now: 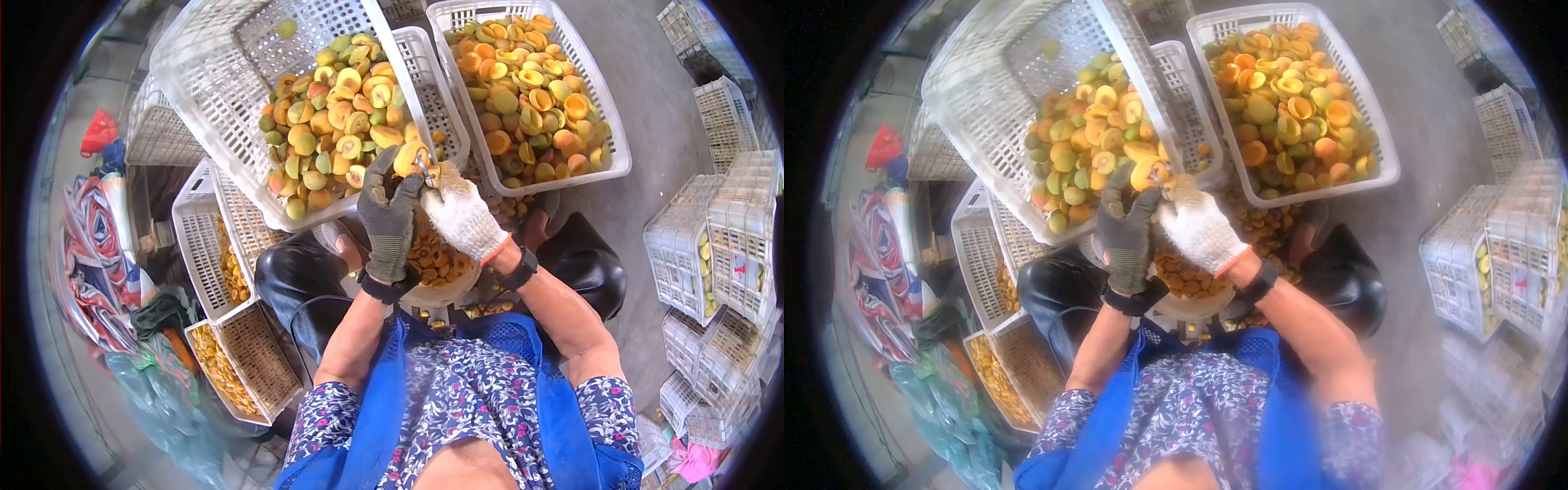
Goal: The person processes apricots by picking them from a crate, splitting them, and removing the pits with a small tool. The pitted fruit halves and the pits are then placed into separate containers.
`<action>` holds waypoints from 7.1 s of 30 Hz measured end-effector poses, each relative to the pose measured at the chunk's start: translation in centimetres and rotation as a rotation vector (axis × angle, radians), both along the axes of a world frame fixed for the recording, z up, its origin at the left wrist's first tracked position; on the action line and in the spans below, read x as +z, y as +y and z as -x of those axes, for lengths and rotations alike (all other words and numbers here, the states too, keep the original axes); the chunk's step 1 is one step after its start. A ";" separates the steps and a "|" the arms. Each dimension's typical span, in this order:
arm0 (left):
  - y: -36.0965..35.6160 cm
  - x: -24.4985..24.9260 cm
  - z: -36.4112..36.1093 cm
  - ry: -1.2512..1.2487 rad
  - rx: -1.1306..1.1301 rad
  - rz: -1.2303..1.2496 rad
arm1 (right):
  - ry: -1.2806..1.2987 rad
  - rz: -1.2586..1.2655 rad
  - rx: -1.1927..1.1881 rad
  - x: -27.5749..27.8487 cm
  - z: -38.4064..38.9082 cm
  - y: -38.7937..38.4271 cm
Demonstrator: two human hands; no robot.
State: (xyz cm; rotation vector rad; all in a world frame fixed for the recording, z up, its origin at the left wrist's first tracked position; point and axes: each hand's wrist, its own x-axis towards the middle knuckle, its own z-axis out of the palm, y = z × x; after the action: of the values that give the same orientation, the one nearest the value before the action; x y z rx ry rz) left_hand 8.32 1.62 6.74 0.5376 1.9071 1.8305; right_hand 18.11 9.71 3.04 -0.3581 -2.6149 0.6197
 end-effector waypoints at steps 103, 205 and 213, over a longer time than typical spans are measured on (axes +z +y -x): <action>0.9 -1.4 -0.5 -0.232 -0.005 -0.346 | 0.022 -0.081 0.136 -0.1 -0.8 -1.2; 2.4 -4.5 9.0 0.728 -0.805 0.796 | -0.830 0.356 0.568 -2.8 -2.1 -0.6; -1.2 1.3 5.7 -0.539 -0.274 -0.115 | -0.233 0.438 0.227 0.2 -2.0 2.4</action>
State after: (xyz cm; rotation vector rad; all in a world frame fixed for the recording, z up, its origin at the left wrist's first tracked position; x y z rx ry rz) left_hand 2.65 0.45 8.07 0.2827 1.3107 1.6943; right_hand 20.08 12.08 3.24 -0.2772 -2.7452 1.3070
